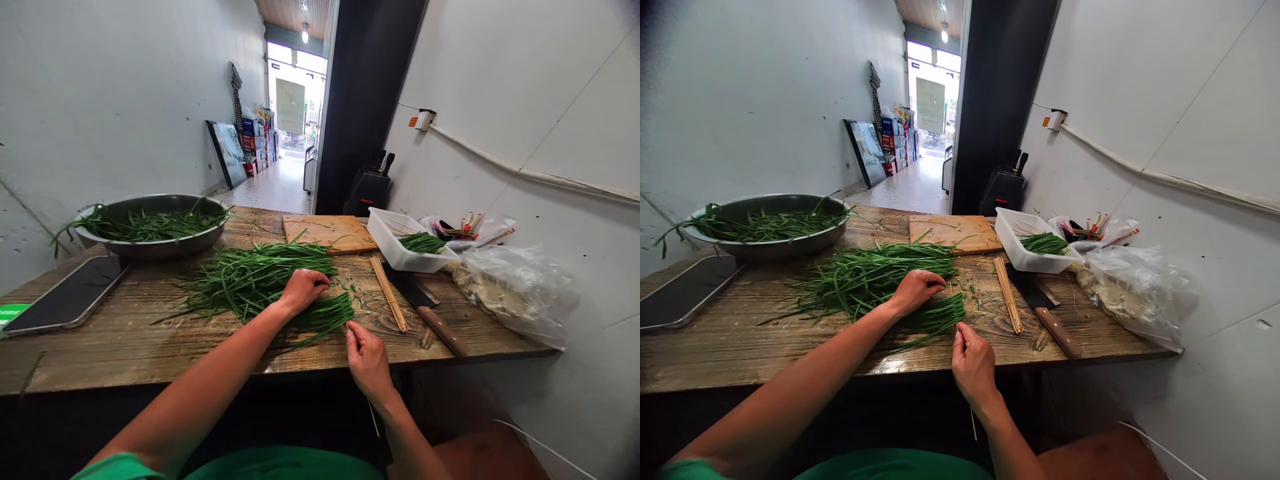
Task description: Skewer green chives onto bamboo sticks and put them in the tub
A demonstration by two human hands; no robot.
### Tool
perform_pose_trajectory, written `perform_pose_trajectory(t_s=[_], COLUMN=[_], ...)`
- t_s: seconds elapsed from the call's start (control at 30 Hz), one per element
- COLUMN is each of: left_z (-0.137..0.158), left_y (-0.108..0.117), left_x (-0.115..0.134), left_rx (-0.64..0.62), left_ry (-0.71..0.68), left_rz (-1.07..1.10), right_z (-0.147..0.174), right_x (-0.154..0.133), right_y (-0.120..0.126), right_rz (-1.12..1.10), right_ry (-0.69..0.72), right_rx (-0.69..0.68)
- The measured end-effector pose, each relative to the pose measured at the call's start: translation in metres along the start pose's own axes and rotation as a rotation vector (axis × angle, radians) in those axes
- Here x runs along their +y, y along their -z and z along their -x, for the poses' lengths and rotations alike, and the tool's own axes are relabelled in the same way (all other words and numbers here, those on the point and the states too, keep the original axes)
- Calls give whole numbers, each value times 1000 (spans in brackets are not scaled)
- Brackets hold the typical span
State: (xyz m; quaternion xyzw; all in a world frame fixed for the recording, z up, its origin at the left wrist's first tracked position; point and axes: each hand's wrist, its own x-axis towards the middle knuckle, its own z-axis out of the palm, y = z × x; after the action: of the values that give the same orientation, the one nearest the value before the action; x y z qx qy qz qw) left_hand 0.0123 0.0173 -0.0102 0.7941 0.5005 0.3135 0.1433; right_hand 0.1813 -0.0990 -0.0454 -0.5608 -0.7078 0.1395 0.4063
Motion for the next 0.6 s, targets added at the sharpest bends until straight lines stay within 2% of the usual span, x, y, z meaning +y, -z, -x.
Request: perform_pose_trajectory(t_s=[0.23, 0.4, 0.6], left_z=[3, 1, -1], left_y=[3, 3, 4], left_x=[3, 1, 4], left_rx=[63, 15, 17], left_ry=[18, -36, -24], left_rz=[-149, -39, 33], right_z=[0, 0, -1], right_x=[1, 2, 2], right_y=[0, 0, -1], right_rz=[-12, 2, 0], right_ry=[-7, -16, -9], right_rx=[0, -16, -8])
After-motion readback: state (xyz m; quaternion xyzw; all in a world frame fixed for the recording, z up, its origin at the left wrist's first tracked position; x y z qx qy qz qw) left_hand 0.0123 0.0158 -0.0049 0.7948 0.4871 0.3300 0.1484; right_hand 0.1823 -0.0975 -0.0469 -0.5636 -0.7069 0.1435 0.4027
